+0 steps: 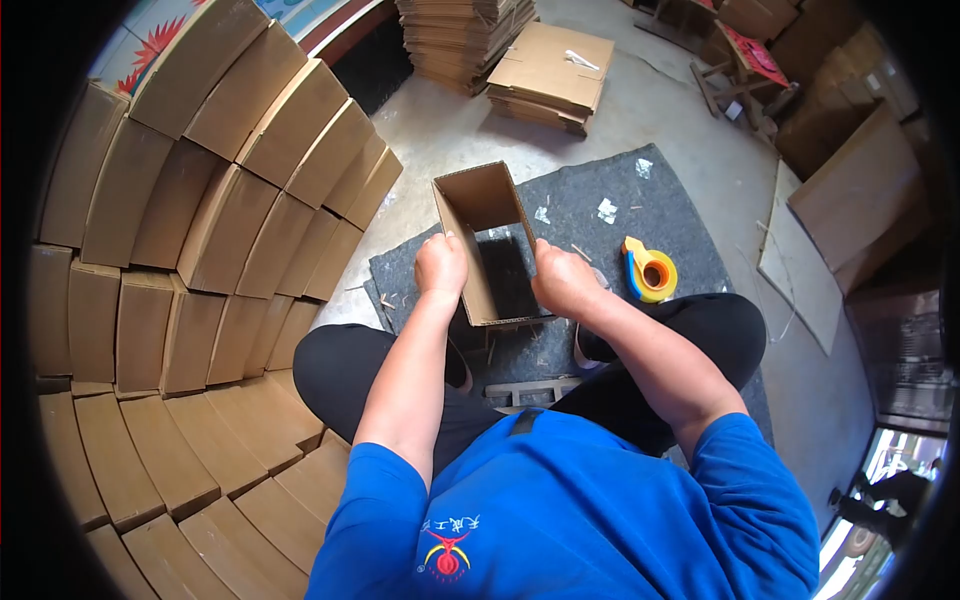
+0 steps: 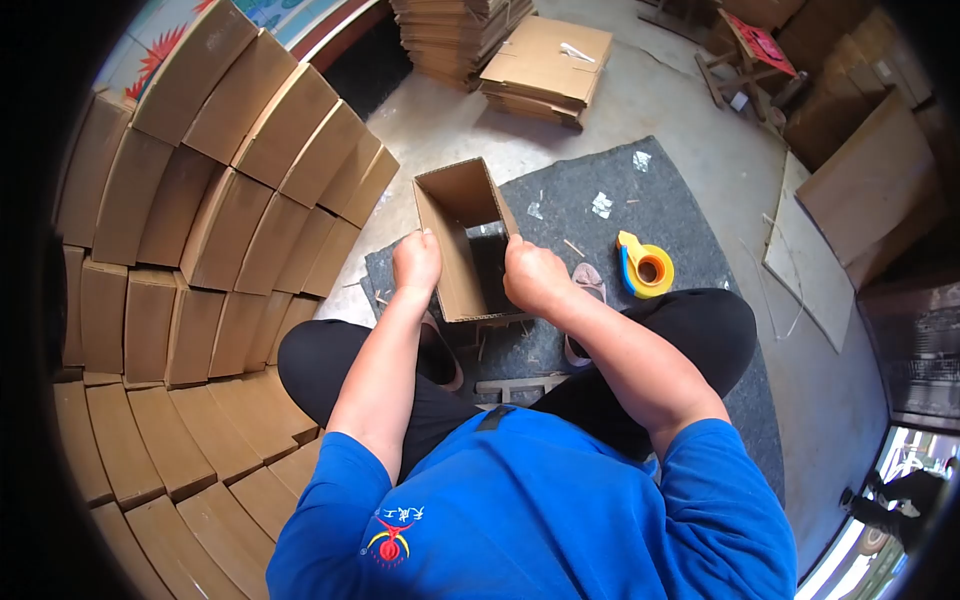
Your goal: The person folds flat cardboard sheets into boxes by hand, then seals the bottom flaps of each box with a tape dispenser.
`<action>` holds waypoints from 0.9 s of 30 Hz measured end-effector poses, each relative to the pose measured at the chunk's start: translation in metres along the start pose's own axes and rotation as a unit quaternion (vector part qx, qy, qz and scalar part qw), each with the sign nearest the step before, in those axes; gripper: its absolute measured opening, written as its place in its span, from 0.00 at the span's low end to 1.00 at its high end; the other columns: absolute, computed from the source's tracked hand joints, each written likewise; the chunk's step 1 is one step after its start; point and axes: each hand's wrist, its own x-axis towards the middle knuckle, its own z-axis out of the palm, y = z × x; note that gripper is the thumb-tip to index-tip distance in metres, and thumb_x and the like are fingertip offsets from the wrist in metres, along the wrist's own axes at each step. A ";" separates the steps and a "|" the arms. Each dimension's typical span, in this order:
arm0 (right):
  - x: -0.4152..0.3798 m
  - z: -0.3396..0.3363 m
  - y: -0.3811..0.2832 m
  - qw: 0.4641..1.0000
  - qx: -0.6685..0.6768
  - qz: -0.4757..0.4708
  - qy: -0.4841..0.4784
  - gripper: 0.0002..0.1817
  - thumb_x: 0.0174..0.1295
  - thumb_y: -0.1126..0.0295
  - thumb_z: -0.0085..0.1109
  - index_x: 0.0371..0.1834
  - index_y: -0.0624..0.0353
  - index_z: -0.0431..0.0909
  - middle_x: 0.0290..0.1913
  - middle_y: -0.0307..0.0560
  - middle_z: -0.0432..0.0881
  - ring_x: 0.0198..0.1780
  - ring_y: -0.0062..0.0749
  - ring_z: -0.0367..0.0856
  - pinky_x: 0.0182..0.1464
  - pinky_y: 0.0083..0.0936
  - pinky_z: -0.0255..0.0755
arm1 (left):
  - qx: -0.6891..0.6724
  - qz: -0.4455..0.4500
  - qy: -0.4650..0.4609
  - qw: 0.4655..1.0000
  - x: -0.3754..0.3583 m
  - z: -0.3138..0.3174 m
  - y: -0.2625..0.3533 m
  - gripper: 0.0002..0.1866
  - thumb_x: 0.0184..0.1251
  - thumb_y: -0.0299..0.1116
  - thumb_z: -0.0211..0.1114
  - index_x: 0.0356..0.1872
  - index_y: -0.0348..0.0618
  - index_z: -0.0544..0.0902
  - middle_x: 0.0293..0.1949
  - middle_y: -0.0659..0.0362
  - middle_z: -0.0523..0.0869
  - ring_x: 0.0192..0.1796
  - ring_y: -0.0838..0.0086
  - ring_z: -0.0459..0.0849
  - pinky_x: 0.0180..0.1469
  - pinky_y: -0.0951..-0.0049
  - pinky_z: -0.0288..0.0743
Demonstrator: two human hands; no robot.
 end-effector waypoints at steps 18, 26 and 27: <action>-0.022 0.050 0.020 0.997 0.056 0.048 0.025 0.27 0.62 0.69 0.51 0.64 0.69 0.63 0.46 0.66 0.85 0.45 0.59 0.86 0.49 0.50 0.79 | 0.015 0.143 -0.307 0.941 -0.123 0.007 0.030 0.18 0.73 0.34 0.51 0.57 0.38 0.81 0.55 0.45 0.84 0.59 0.51 0.80 0.64 0.53 0.70; -0.021 0.050 0.026 0.995 0.075 0.051 0.045 0.28 0.62 0.69 0.50 0.66 0.66 0.63 0.45 0.64 0.85 0.44 0.58 0.86 0.48 0.50 0.79 | 0.083 0.183 -0.226 0.953 -0.124 0.018 0.044 0.14 0.73 0.37 0.51 0.43 0.43 0.83 0.46 0.49 0.87 0.53 0.51 0.82 0.61 0.51 0.67; -0.021 0.050 0.025 0.995 0.080 0.055 0.036 0.31 0.62 0.68 0.51 0.69 0.65 0.62 0.46 0.65 0.84 0.45 0.59 0.85 0.48 0.51 0.79 | 0.087 0.175 -0.214 0.957 -0.120 0.020 0.044 0.14 0.73 0.38 0.51 0.43 0.44 0.83 0.46 0.49 0.87 0.53 0.51 0.82 0.61 0.51 0.67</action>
